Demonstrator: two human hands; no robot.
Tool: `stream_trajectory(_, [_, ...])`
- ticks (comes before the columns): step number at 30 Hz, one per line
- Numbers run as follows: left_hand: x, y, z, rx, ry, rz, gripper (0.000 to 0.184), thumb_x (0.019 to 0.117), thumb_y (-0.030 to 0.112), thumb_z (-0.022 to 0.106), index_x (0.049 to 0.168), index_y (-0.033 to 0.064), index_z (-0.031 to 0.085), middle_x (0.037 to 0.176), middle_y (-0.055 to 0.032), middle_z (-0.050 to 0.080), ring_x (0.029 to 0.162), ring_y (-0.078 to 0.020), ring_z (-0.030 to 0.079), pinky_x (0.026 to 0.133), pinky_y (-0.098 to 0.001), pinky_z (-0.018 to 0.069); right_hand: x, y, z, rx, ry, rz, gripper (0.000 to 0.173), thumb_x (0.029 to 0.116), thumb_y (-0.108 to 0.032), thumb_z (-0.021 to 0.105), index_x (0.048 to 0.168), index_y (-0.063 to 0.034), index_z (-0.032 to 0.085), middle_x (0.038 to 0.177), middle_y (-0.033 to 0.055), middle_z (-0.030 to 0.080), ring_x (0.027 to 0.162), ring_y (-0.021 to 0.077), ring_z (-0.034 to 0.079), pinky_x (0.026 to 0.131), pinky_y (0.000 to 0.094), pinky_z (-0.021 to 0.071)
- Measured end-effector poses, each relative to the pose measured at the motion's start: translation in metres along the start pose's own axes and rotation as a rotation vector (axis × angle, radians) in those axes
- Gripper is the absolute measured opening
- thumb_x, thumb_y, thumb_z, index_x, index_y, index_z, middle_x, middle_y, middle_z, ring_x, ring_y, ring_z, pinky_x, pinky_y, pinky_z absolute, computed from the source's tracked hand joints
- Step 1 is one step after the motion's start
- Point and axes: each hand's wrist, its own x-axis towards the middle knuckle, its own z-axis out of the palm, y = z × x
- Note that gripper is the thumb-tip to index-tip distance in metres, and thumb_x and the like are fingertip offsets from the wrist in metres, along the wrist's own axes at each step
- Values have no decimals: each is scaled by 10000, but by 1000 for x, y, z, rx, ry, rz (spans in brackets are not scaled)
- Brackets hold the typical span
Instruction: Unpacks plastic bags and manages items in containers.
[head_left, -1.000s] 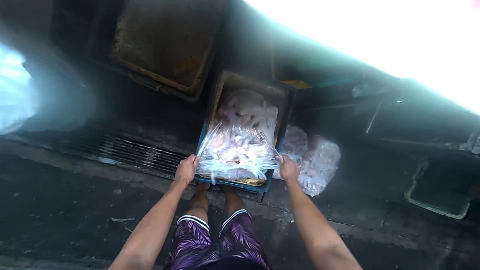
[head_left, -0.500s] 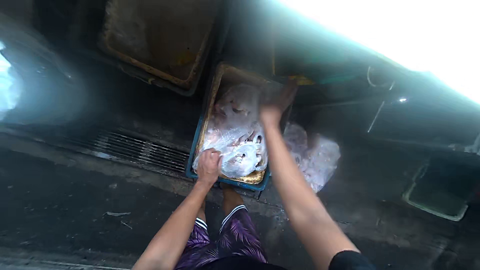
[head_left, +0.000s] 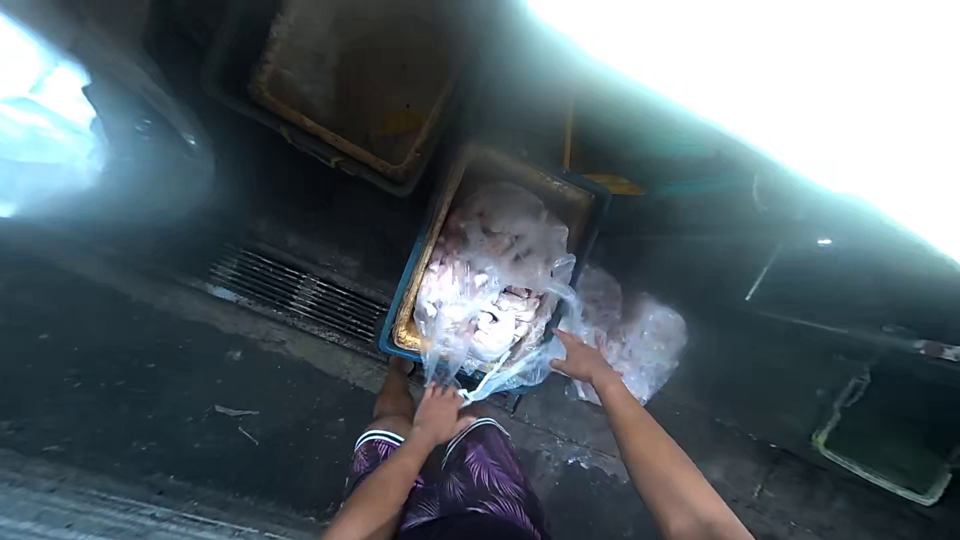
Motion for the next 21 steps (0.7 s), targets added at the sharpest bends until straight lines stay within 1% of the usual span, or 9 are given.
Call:
stream_trajectory(1, [6, -10, -11, -120, 79, -42, 692, 971, 704, 457, 1298, 133, 674, 1429, -142, 592, 1348, -337, 539, 1203, -590, 302, 2, 14, -3, 111, -58, 66, 1008, 902, -486, 738, 1663, -212, 135, 1461, 253, 551, 1301, 436, 578, 1119, 679, 388])
stream_trajectory(3, [17, -26, -44, -296, 230, -51, 588, 1015, 592, 488, 1192, 71, 697, 1305, -156, 628, 1220, -304, 618, 1080, -516, 482, 5, 24, -15, 159, -90, 182, 1017, 932, -451, 709, 1647, -84, 85, 1374, 336, 571, 1211, 472, 627, 1036, 635, 496])
stream_trajectory(6, [37, -22, -107, -224, 305, -84, 548, 1080, 475, 408, 1120, 7, 690, 1191, -189, 660, 1109, -332, 666, 974, -519, 533, -19, -39, -62, -114, -61, 203, 701, 995, -509, 567, 1440, 31, 518, 1405, 289, 580, 1319, 458, 553, 1060, 694, 425])
stream_trajectory(8, [50, -9, -129, -171, 325, -78, 490, 1091, 416, 396, 1292, 43, 642, 1316, -184, 626, 1184, -333, 649, 1012, -509, 529, -32, -90, -71, -201, -27, 133, 550, 1022, -482, 480, 1304, -42, 654, 1359, 240, 631, 1281, 445, 585, 997, 710, 453])
stream_trajectory(10, [66, 4, -144, -106, 360, -74, 535, 1082, 444, 409, 1472, 98, 529, 1498, -164, 519, 1354, -315, 545, 1125, -494, 453, -15, -121, -68, -136, -29, -35, 503, 1056, -431, 446, 1338, -59, 632, 1367, 239, 625, 1289, 444, 581, 1016, 704, 450])
stream_trajectory(12, [75, 20, -154, -41, 423, -199, 662, 1045, 522, 447, 1576, 129, 402, 1641, -161, 349, 1524, -343, 319, 1233, -603, 216, 20, -124, -73, 64, 12, -159, 549, 1070, -447, 457, 1470, -78, 535, 1419, 238, 593, 1344, 427, 545, 1103, 668, 412])
stream_trajectory(14, [84, 24, -176, 7, 523, -402, 792, 1014, 584, 482, 1631, 135, 273, 1689, -160, 245, 1567, -387, 182, 1196, -736, 37, 46, -121, -104, 275, 292, -234, 556, 1015, -410, 590, 1454, -73, 536, 1342, 253, 629, 1265, 439, 589, 1052, 683, 445])
stream_trajectory(18, [109, 16, -197, -20, 669, -547, 968, 945, 603, 615, 1662, 164, 136, 1722, -106, 156, 1571, -375, 169, 1153, -794, 19, 64, -143, -179, 100, 775, -389, 543, 1072, -426, 430, 1531, -142, 486, 1469, 192, 565, 1407, 375, 490, 1177, 575, 374])
stream_trajectory(21, [113, 10, -193, -106, 702, -511, 1081, 884, 587, 718, 1665, 159, 106, 1732, -102, 102, 1581, -377, 111, 1151, -797, 79, 59, -155, -163, 1, 671, -375, 602, 1066, -437, 454, 1525, -48, 470, 1539, 217, 492, 1461, 383, 427, 1203, 597, 329])
